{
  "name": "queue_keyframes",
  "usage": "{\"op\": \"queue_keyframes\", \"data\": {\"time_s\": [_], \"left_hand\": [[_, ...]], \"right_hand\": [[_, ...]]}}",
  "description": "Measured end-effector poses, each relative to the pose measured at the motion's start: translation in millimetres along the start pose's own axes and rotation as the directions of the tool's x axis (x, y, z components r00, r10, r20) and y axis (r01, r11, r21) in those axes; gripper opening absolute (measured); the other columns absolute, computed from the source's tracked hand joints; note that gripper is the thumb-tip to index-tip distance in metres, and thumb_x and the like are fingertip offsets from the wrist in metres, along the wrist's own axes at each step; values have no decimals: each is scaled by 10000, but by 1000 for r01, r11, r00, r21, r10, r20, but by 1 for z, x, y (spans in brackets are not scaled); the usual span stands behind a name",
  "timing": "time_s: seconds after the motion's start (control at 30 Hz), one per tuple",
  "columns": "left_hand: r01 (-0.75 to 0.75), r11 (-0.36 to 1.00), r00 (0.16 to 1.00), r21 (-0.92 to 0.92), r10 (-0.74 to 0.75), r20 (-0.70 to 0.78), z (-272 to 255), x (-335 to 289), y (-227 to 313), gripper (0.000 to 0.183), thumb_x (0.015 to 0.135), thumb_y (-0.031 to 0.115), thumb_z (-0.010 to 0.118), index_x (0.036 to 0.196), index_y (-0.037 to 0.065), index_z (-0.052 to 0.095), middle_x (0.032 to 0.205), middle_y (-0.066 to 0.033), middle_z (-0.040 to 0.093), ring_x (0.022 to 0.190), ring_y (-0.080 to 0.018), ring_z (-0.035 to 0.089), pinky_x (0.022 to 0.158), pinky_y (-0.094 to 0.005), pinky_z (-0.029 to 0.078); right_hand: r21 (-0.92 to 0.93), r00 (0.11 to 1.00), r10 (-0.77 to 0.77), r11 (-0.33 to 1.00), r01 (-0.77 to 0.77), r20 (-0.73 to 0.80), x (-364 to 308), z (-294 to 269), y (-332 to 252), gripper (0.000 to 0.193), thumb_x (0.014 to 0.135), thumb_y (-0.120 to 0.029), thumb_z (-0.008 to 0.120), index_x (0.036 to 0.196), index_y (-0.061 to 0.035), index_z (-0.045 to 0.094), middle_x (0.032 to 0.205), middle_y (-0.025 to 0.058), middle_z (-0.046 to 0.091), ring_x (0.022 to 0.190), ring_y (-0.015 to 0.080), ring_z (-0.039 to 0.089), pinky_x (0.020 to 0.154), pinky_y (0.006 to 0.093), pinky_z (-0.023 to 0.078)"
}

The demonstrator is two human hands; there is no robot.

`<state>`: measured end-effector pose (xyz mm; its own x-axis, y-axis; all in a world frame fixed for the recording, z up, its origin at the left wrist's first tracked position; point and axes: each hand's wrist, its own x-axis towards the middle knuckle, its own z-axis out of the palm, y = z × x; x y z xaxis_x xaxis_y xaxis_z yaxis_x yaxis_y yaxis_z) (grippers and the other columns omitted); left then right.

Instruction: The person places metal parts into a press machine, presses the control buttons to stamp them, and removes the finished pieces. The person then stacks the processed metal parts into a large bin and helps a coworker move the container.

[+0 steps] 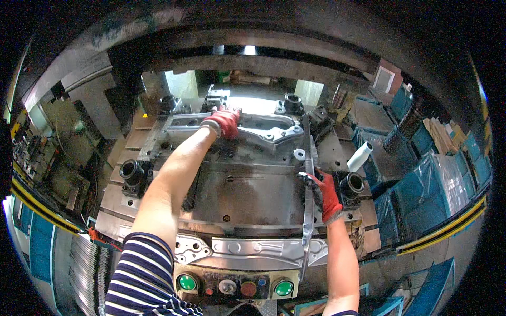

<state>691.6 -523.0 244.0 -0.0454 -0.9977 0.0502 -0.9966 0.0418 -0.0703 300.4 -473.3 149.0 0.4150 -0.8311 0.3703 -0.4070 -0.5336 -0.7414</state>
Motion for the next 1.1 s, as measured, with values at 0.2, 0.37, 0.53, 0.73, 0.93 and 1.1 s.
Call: {"op": "queue_keyframes", "data": {"time_s": [0.2, 0.37, 0.53, 0.73, 0.93, 1.1], "left_hand": [[89, 976, 946, 199, -20, -325, -28, -48, 16, 544, 811, 221, 480, 1289, -34, 424, 1279, -235, 496, 1234, -368, 452, 1025, -597, 286], [-13, 963, 707, 269, 200, -679, -47, -196, 16, 673, 689, 178, 634, 1318, 60, 425, 1229, -150, 494, 1153, -346, 465, 1013, -544, 311], [91, 977, 912, 195, -3, -411, -9, -383, 16, 774, 602, 134, 703, 1321, 81, 421, 1239, -156, 485, 1202, -351, 421, 1067, -550, 258], [282, 934, 946, 219, -309, 96, 109, -460, -30, 799, 597, 168, 687, 1338, 44, 413, 1306, -177, 473, 1280, -352, 376, 1116, -551, 179], [287, 933, 952, 216, -304, 46, 205, -442, -41, 730, 708, 187, 627, 1381, 55, 380, 1338, -191, 456, 1271, -365, 395, 1107, -535, 210], [304, 945, 953, 124, -301, -45, 222, -440, -48, 517, 809, 145, 541, 1314, 83, 449, 1291, -157, 485, 1222, -325, 441, 1047, -557, 294]], "right_hand": [[598, 923, 373, 719, -355, 100, 2, -3, 39, 618, 995, -516, 250, 1250, -62, 582, 1275, 58, 559, 1114, 169, 532, 975, 288, 402], [553, 957, 225, 782, -289, 183, 21, -21, 69, 508, 1016, -420, 293, 1272, -84, 574, 1224, 29, 589, 1072, 161, 549, 981, 305, 390], [693, 967, 114, 679, -242, 226, 18, -20, 41, 390, 996, -308, 383, 1159, -52, 628, 1092, 23, 631, 961, 140, 590, 874, 279, 450], [771, 942, 96, 551, -320, 322, 13, -23, 12, 340, 988, -274, 420, 1117, -41, 632, 1055, 37, 642, 893, 120, 618, 788, 257, 499], [480, 968, 139, 847, -226, 210, 25, -15, 9, 282, 939, -247, 549, 1107, -45, 649, 928, -6, 650, 815, 88, 598, 744, 227, 472], [131, 965, 217, 963, -236, 145, 22, -14, -36, 414, 823, -272, 705, 1144, -19, 637, 868, 35, 658, 817, 177, 621, 781, 284, 475]]}}
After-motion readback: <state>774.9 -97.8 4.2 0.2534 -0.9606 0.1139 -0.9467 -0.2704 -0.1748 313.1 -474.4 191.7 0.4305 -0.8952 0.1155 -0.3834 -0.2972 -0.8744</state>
